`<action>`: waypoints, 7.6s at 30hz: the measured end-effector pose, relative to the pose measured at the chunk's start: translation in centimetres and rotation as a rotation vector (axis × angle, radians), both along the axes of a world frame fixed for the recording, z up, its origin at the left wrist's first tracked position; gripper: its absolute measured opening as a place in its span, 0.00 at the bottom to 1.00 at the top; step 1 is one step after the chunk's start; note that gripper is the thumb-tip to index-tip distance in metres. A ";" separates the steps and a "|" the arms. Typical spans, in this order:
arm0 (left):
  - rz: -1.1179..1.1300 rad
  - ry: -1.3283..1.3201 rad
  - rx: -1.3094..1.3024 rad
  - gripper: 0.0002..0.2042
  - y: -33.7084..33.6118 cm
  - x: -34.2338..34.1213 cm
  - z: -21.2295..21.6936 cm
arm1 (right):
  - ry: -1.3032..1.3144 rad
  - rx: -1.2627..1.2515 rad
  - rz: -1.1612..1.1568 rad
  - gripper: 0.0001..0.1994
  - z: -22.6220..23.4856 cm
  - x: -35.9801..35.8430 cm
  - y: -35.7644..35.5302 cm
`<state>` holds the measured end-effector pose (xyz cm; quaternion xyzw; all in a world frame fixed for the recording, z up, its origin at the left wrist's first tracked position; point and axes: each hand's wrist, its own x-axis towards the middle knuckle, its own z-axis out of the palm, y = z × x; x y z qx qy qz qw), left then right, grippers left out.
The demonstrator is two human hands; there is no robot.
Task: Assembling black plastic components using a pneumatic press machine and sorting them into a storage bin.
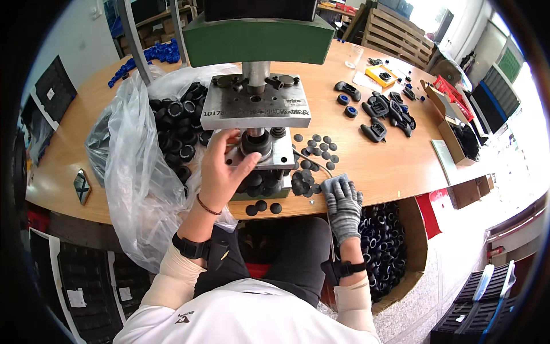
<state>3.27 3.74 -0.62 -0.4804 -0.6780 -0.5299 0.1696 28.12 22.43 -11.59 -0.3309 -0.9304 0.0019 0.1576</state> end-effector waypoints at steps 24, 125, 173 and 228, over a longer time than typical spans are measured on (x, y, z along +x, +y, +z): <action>0.215 -0.149 -0.305 0.23 -5.8 -9.6 -1.0 | 0.671 -0.455 0.234 0.21 12.8 -16.9 -9.1; -0.196 -0.268 -0.042 0.24 -3.0 -0.8 1.4 | 0.788 -0.096 0.250 0.25 10.4 -12.0 -8.2; -0.057 0.031 -0.039 0.23 1.0 -0.7 1.7 | 0.529 -0.296 -0.433 0.32 2.6 4.0 -2.2; -0.101 -0.009 -0.020 0.25 -0.1 -0.3 0.5 | -0.038 -0.010 -0.154 0.23 -1.0 -0.8 0.4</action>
